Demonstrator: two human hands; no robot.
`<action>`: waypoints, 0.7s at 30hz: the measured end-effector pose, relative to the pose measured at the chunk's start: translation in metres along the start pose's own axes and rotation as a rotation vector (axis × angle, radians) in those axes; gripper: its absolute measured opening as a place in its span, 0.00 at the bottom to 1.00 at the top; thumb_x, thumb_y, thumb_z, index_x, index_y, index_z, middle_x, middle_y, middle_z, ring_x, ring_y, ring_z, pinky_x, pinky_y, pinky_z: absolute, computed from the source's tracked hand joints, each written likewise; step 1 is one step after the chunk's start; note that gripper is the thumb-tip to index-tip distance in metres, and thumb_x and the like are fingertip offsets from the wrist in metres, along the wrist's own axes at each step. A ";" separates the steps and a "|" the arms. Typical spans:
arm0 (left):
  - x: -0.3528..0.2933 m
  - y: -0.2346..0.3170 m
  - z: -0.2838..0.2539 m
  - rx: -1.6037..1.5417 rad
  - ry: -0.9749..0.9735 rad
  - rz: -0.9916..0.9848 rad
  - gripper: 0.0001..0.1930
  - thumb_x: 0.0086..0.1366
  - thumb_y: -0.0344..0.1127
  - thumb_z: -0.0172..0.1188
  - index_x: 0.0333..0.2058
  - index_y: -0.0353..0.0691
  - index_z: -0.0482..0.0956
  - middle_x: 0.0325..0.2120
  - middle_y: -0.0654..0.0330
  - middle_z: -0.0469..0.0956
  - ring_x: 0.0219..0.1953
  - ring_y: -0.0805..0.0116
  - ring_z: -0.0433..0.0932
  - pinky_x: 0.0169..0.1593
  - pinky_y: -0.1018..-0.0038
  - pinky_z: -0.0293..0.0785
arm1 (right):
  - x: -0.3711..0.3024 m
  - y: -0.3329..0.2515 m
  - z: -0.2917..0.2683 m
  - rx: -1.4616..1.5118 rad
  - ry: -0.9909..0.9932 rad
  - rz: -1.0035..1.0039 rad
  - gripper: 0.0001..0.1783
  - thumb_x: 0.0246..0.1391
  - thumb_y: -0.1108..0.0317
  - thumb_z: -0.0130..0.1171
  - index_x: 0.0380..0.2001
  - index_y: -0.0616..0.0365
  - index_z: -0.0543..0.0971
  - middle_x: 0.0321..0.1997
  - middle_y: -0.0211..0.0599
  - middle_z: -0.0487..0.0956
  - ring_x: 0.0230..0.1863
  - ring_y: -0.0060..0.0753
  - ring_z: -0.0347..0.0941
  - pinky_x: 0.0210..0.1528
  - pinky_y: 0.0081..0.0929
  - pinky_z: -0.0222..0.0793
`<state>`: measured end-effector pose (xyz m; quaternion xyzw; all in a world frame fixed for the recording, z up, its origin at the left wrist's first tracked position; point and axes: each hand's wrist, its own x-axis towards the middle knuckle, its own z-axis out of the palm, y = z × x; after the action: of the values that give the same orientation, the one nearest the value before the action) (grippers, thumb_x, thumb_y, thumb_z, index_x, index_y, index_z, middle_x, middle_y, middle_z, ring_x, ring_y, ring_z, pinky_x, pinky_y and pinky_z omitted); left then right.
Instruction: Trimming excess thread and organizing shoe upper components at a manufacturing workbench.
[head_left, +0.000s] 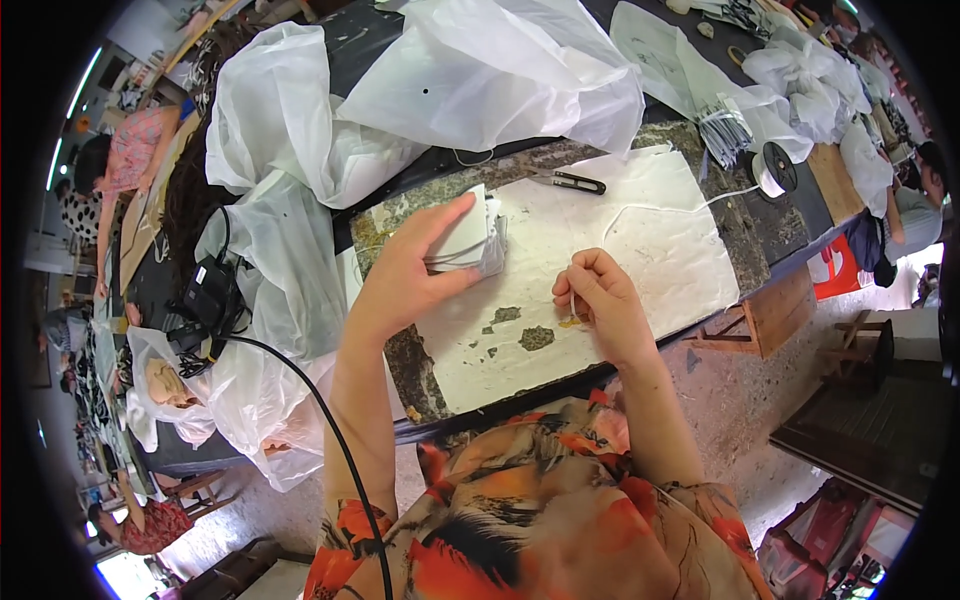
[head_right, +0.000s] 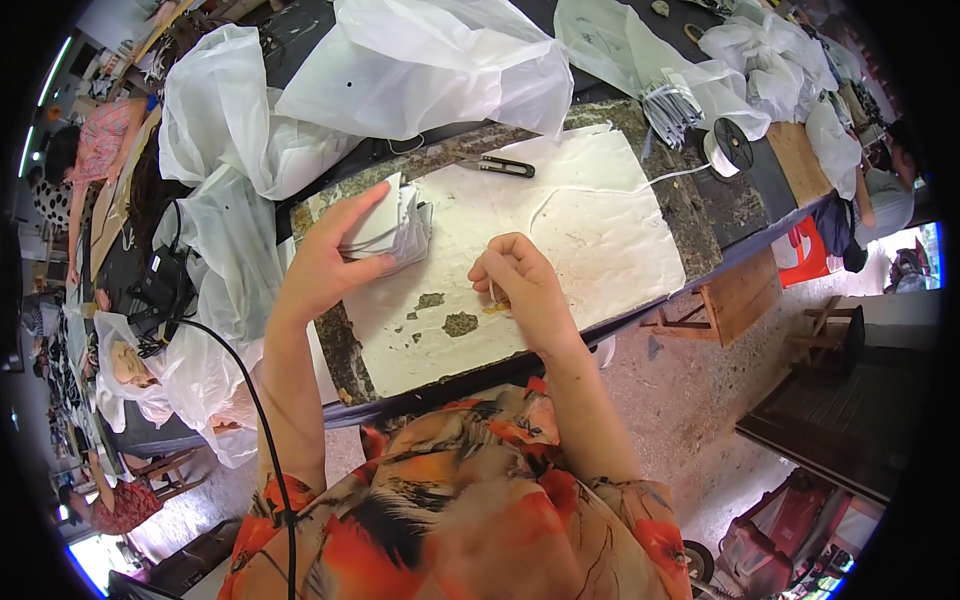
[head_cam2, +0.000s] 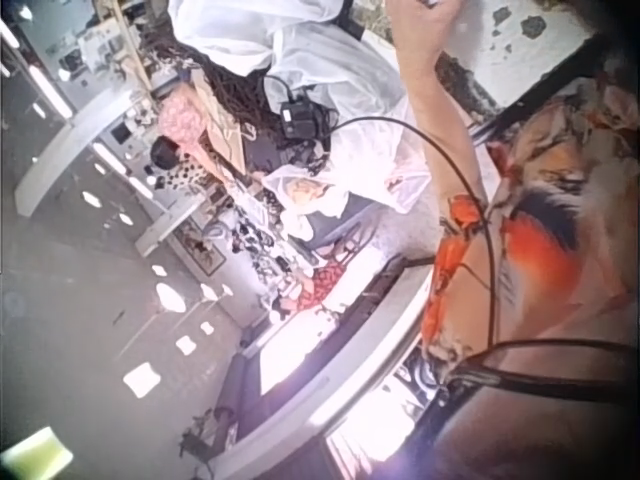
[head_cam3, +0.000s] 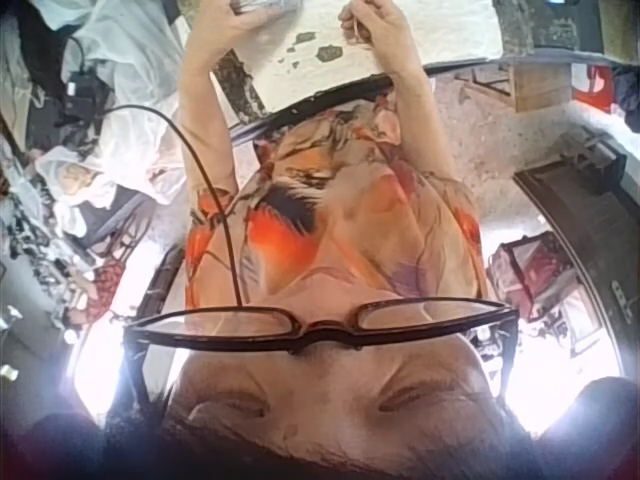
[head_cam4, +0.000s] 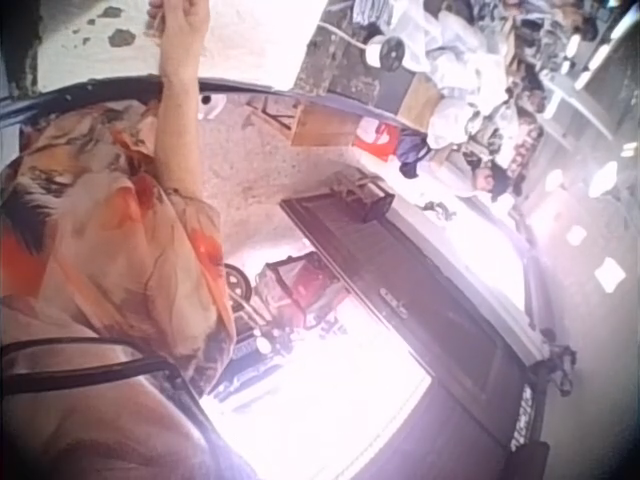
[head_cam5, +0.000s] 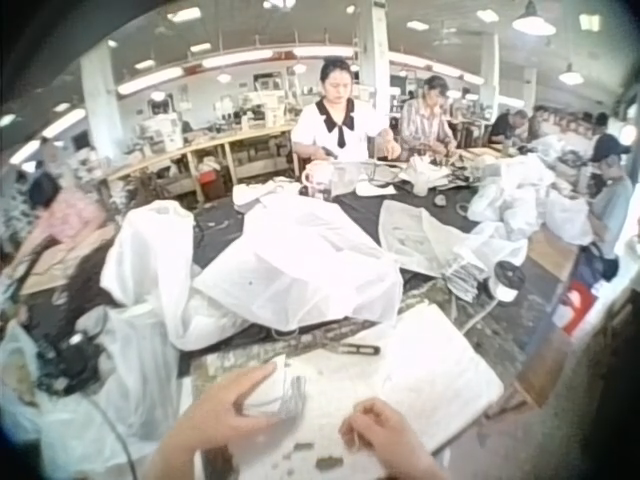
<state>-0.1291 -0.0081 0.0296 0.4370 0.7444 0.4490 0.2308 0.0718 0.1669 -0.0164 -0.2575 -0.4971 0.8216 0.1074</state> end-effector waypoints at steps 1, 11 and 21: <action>0.000 -0.002 -0.002 0.001 -0.001 -0.001 0.40 0.53 0.30 0.72 0.67 0.48 0.70 0.56 0.52 0.73 0.56 0.59 0.75 0.58 0.69 0.72 | 0.000 0.000 0.000 0.032 0.009 -0.011 0.06 0.69 0.67 0.54 0.40 0.58 0.72 0.33 0.31 0.79 0.28 0.14 0.66 0.34 0.18 0.68; -0.009 0.017 -0.008 -0.385 0.157 -0.061 0.42 0.54 0.27 0.72 0.69 0.43 0.66 0.64 0.60 0.69 0.61 0.70 0.71 0.63 0.75 0.66 | 0.006 0.003 -0.010 0.302 0.110 0.012 0.06 0.72 0.62 0.51 0.42 0.52 0.72 0.29 0.26 0.75 0.25 0.16 0.63 0.31 0.18 0.67; -0.062 0.004 0.075 0.292 -0.044 0.141 0.38 0.53 0.32 0.70 0.65 0.50 0.71 0.59 0.42 0.68 0.59 0.41 0.70 0.62 0.57 0.68 | -0.020 -0.019 -0.029 0.355 -0.063 0.040 0.04 0.68 0.68 0.56 0.39 0.54 0.74 0.23 0.22 0.68 0.20 0.11 0.55 0.19 0.13 0.48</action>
<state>-0.0405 -0.0256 -0.0071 0.5268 0.7640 0.3416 0.1487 0.1027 0.1897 -0.0048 -0.2183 -0.3420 0.9062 0.1193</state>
